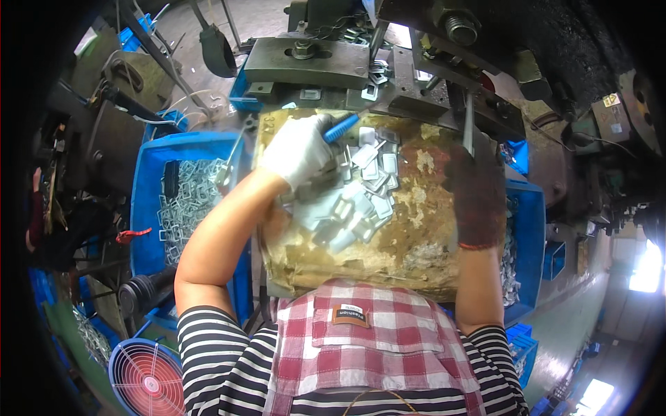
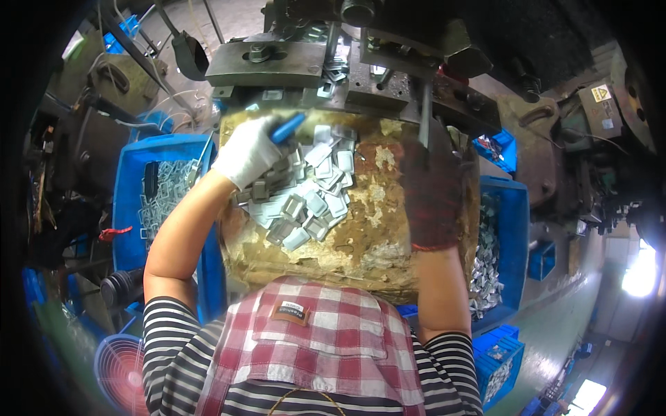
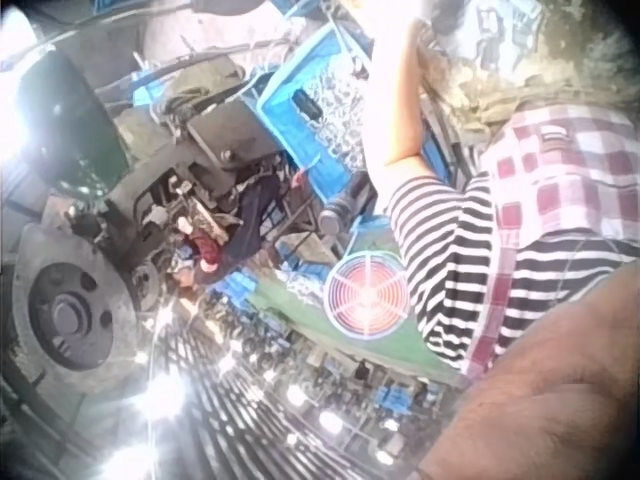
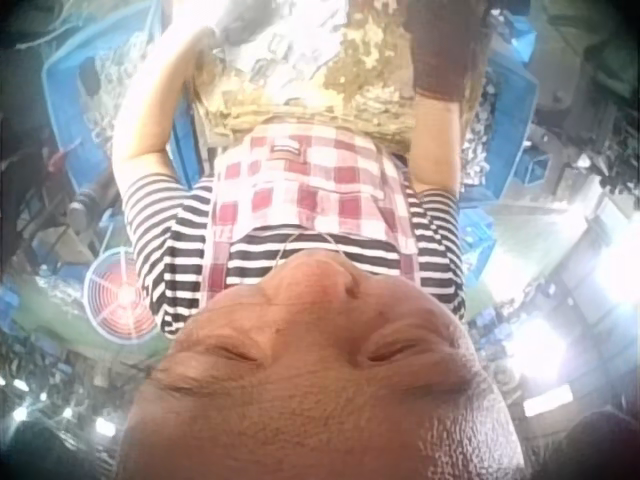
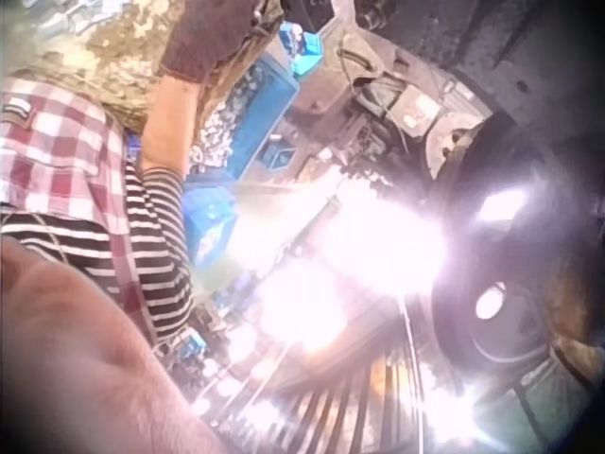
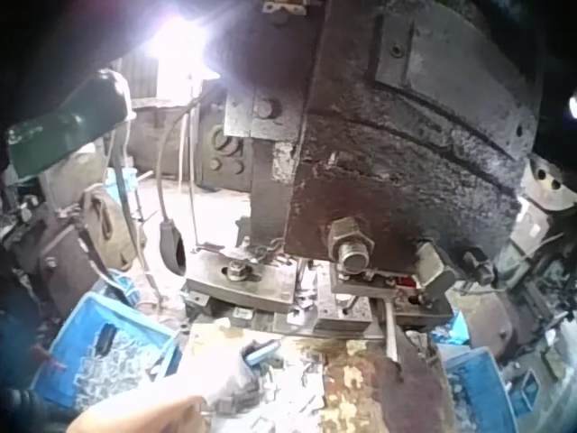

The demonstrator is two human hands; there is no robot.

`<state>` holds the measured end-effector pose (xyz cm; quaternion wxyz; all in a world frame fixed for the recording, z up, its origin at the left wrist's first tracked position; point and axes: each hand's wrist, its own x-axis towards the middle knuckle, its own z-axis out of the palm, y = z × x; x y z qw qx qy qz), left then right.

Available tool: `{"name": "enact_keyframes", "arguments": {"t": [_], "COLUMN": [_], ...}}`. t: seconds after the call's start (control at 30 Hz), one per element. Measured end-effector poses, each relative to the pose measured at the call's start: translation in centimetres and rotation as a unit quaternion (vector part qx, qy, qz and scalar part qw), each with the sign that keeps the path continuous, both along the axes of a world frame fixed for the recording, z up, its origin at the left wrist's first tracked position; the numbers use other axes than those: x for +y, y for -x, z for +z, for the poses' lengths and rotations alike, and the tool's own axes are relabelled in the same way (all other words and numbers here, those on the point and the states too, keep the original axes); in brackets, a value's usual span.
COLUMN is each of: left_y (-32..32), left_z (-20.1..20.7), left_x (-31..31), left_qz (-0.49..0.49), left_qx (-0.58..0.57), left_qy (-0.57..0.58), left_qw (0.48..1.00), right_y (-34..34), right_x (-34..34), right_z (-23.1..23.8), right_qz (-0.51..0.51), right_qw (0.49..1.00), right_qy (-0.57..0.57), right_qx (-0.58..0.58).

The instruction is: The person places small metal pieces into a press machine one at a time using hand tools to stamp them. Afterward, the person lifts the board and dumps the stamped metal pieces into a blue container.

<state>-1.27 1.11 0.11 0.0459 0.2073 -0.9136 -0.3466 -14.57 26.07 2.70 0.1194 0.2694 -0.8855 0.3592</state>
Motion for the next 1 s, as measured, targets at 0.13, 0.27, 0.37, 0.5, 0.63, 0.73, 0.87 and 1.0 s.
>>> {"name": "enact_keyframes", "arguments": {"t": [0.13,0.27,0.37,0.5,0.63,0.73,0.87,1.0], "left_y": [-0.6,-0.5,-0.9,-0.7,0.3,0.4,-0.1,0.5], "left_z": [-0.9,-0.6,-0.1,0.6,0.1,0.9,0.1,0.2], "left_x": [-1.7,-2.7,-3.0,-2.2,-2.1,-2.2,-1.4,-0.3], "left_qz": [0.095,0.115,0.05,-0.03,-0.003,0.103,0.168,0.133], "left_qx": [0.056,0.04,0.008,-0.091,-0.064,-0.085,0.077,0.104], "left_qy": [-0.052,-0.068,0.035,0.13,0.13,-0.061,-0.439,-0.476], "left_qw": [0.993,0.99,0.998,0.987,0.989,0.989,0.879,0.863], "right_y": [-3.8,-5.9,-6.8,-7.3,-8.1,-9.1,-9.6,-9.4], "right_x": [1.5,2.9,3.0,3.4,3.3,2.6,2.2,1.9], "right_z": [3.3,3.1,2.9,2.4,1.7,2.3,2.9,3.0], "right_qz": [-0.019,0.004,0.006,0.011,0.039,0.073,0.131,0.14], "right_qw": [0.967,0.964,0.96,0.95,0.938,0.885,0.868,0.869], "right_qy": [0.066,0.075,0.087,0.092,0.116,0.1,0.097,0.106], "right_qx": [-0.246,-0.254,-0.267,-0.298,-0.325,-0.448,-0.469,-0.462]}}
